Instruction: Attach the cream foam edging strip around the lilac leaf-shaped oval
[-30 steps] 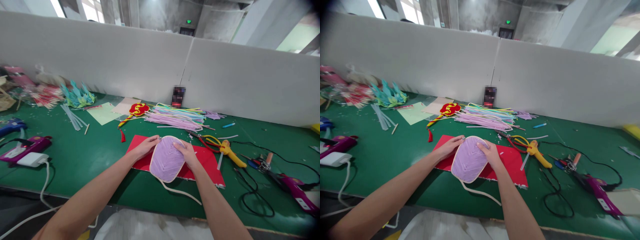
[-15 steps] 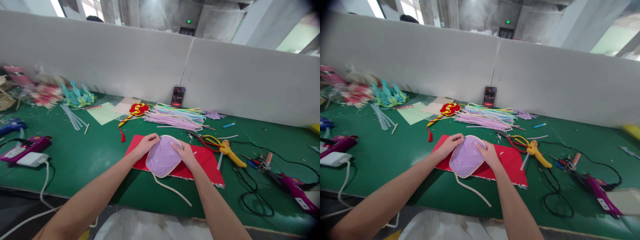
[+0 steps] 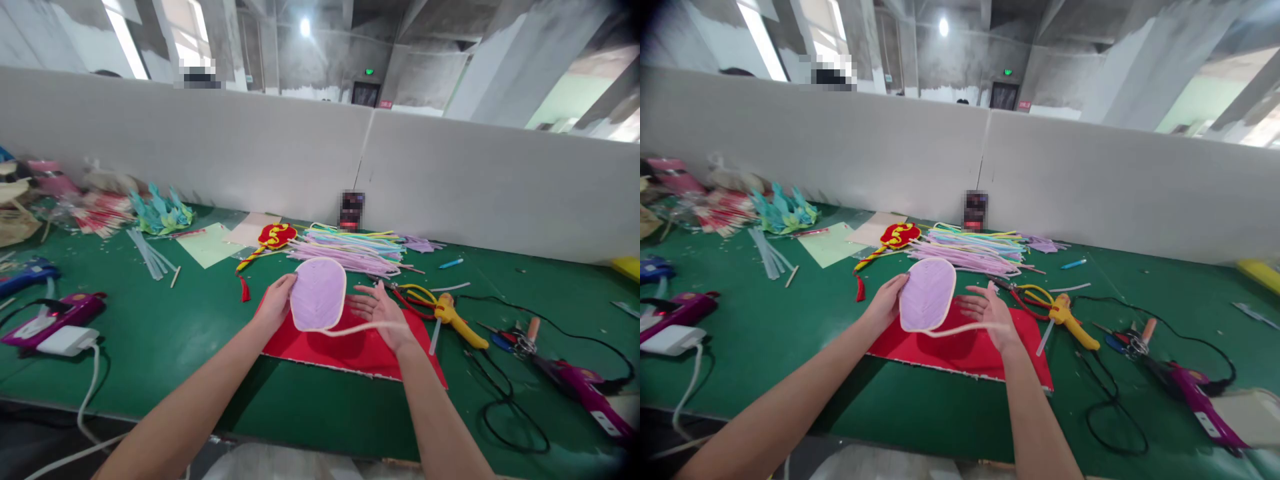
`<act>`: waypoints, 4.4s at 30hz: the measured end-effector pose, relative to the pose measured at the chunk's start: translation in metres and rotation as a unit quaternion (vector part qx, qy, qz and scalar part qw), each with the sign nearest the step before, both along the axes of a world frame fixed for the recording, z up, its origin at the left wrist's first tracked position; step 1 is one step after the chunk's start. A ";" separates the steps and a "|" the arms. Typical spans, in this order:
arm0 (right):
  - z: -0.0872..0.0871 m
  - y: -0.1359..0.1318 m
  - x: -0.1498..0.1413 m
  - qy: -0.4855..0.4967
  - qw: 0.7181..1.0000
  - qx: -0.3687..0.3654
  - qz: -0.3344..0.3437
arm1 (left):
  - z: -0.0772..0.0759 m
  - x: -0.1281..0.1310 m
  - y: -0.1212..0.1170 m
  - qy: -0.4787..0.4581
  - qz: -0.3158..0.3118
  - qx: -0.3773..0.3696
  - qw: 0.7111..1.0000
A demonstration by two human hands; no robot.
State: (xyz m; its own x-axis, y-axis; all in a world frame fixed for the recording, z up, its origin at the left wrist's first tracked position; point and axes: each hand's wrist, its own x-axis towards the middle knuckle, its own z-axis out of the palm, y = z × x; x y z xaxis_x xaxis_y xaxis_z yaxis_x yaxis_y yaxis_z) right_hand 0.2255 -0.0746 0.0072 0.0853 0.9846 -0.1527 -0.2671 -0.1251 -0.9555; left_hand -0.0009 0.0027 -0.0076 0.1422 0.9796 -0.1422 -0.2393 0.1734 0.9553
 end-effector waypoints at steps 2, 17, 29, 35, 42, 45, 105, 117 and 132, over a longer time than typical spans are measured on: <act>0.006 -0.008 0.010 0.014 1.000 0.011 -0.012 | 0.008 0.002 -0.001 -0.037 0.022 -0.013 0.999; -0.010 -0.023 0.000 -0.092 0.985 -0.001 -0.144 | 0.019 0.045 -0.089 0.020 -0.019 0.013 1.000; 0.018 -0.041 0.051 -0.408 0.889 0.097 -0.182 | 0.036 0.006 -0.104 0.361 -0.171 0.222 0.890; 0.020 -0.059 0.119 -0.617 0.737 0.130 -0.242 | 0.049 0.041 -0.056 0.378 -0.315 0.302 0.816; -0.005 -0.077 0.155 -0.629 0.723 0.091 -0.270 | 0.034 0.064 -0.030 0.365 -0.424 0.291 0.776; -0.009 -0.080 0.155 -0.644 0.701 0.110 -0.288 | 0.028 0.065 -0.027 0.362 -0.443 0.280 0.771; -0.027 -0.058 0.014 -0.448 0.866 0.221 0.035 | 0.019 0.062 -0.020 0.372 -0.472 0.314 0.735; -0.014 -0.043 0.017 -0.526 0.841 0.110 -0.065 | 0.021 0.061 -0.017 0.311 -0.455 0.205 0.809; -0.019 -0.011 0.029 -0.265 0.961 -0.012 -0.081 | 0.016 0.066 -0.024 0.345 -0.396 0.285 0.802</act>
